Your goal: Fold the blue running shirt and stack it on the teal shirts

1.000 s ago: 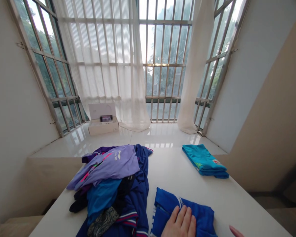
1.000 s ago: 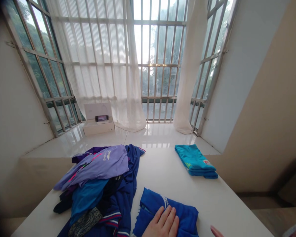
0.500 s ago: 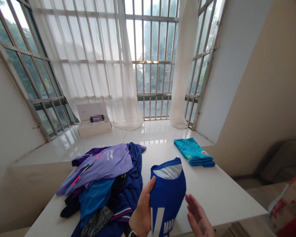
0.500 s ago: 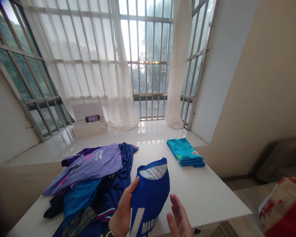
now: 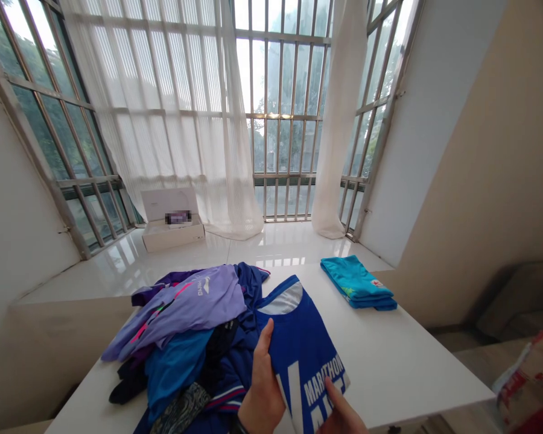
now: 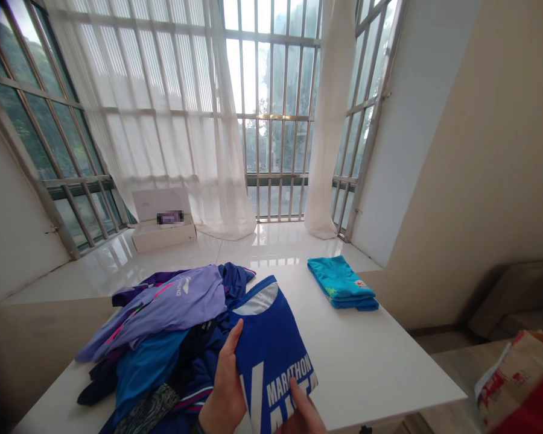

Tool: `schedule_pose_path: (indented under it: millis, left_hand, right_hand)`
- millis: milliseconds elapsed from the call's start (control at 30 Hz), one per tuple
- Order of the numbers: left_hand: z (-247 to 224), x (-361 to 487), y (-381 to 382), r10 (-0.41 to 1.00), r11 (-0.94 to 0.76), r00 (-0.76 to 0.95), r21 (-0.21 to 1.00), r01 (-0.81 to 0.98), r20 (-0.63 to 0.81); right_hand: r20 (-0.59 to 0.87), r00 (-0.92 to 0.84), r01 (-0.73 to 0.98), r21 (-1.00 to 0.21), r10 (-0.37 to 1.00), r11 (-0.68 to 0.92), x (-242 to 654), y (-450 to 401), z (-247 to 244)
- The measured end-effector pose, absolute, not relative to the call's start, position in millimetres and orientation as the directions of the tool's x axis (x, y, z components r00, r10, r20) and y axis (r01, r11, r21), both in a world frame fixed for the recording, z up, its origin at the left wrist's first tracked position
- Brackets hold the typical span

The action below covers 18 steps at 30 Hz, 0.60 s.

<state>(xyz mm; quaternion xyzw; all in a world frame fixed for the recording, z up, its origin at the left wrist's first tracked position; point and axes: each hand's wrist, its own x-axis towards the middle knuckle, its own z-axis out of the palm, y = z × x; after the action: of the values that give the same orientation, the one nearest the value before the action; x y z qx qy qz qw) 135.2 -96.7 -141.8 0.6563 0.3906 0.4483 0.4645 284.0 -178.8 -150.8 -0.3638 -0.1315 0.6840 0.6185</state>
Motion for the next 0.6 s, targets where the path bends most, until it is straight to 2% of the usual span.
schedule_pose_path:
  millis: [67, 133, 200, 233, 300, 367, 467, 600]
  left_hand:
    - [-136, 145, -94, 0.955, -0.094, 0.273, 0.991, -0.094, 0.117]
    - [-124, 156, -91, 0.943, 0.204, 0.322, 0.914, -0.35, -0.087]
    - [-112, 167, -87, 0.852, 0.515, 0.423, 0.635, -0.575, -0.308]
    - [-107, 171, -84, 0.799, 0.601, 0.463, 0.485, -0.636, -0.383]
    - [-101, 177, -80, 0.729, 0.657, 0.509, 0.255, -0.71, -0.458]
    - [-102, 181, -76, 0.709, 0.651, 0.53, 0.145, -0.745, -0.465]
    - [-110, 183, -76, 0.694, 0.679, 0.577, 0.125, -0.723, -0.43]
    - [-116, 178, -78, 0.626, 0.753, 0.662, 0.1, -0.65, -0.412]
  right_hand:
    - [-0.378, 0.004, -0.799, -0.558, 0.926, -0.225, 290, -174, -148]
    - [-0.418, -0.032, -0.847, -0.471, 0.908, -0.246, 297, -171, -146]
    - [-0.446, -0.042, -0.883, -0.403, 0.894, -0.242, 303, -168, -141]
    - [-0.454, -0.033, -0.897, -0.379, 0.89, -0.227, 306, -166, -138]
    - [-0.451, 0.001, -0.917, -0.356, 0.892, -0.179, 312, -162, -131]
    - [-0.441, 0.053, -0.926, -0.357, 0.896, -0.121, 320, -157, -122]
    - [-0.438, 0.114, -0.93, -0.362, 0.892, -0.059, 339, -143, -106]
    - [-0.41, 0.107, -0.9, -0.427, 0.906, -0.087, 381, -103, -78]
